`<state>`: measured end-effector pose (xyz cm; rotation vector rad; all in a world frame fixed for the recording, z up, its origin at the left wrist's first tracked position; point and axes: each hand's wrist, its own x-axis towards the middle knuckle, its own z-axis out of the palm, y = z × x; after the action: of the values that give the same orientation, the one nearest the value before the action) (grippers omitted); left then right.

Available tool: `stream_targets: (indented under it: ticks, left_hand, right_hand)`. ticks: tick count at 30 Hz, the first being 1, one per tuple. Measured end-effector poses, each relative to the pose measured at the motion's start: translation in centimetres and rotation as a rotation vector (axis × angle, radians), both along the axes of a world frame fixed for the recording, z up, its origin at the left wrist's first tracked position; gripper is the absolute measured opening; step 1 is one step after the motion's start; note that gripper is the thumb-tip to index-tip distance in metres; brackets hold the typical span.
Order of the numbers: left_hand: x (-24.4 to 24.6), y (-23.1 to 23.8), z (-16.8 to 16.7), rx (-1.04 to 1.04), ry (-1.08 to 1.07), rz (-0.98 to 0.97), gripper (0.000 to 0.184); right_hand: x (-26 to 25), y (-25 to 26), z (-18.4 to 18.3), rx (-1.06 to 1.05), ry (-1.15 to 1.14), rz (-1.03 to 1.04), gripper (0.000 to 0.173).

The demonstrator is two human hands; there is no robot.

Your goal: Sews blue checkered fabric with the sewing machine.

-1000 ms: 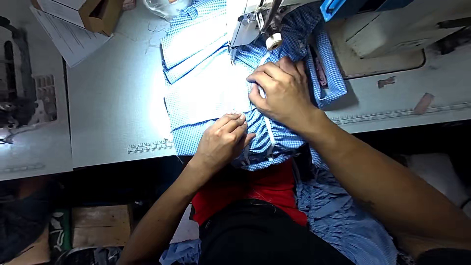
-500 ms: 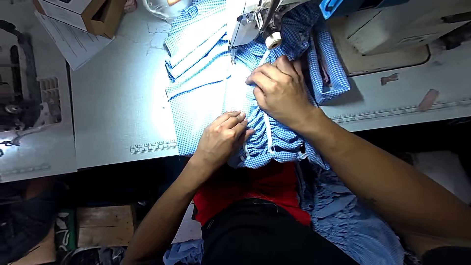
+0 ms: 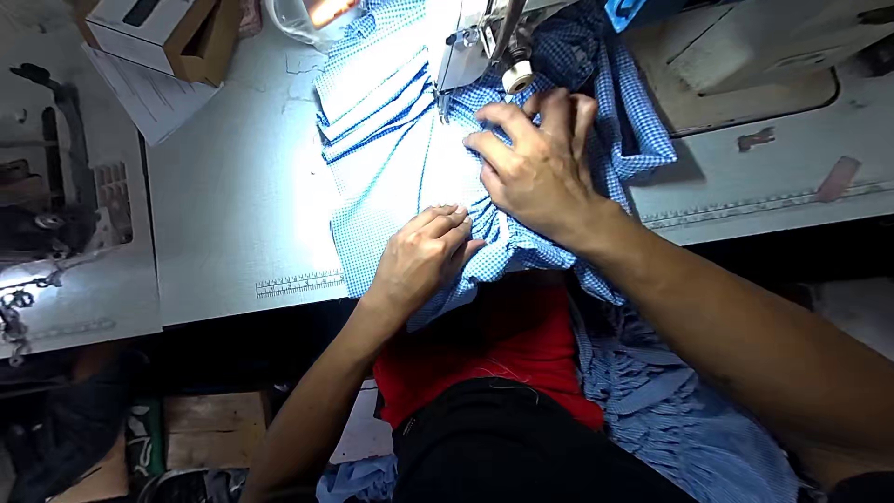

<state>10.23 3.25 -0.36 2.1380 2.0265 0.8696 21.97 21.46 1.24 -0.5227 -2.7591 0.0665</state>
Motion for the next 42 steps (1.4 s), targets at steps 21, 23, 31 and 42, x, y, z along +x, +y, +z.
stream_targets:
  ticks: [21, 23, 31, 42]
  left_hand:
    - [-1.9, 1.4, -0.7, 0.026, -0.015, -0.016, 0.023]
    - [-2.3, 1.7, -0.8, 0.042, -0.004, -0.02, 0.022]
    - [-5.5, 3.1, -0.8, -0.05, 0.056, -0.115, 0.045]
    - [-0.5, 1.9, 0.7, 0.042, 0.04, 0.028, 0.018]
  right_hand:
    - [-0.5, 1.0, 0.2, -0.106, -0.07, 0.001, 0.029]
    - [-0.7, 1.4, 0.3, -0.11, -0.098, -0.032, 0.036]
    - [-2.8, 3.1, 0.5, -0.023, -0.086, -0.107, 0.028]
    - [-1.0, 2.0, -0.4, -0.269, -0.004, -0.065, 0.029]
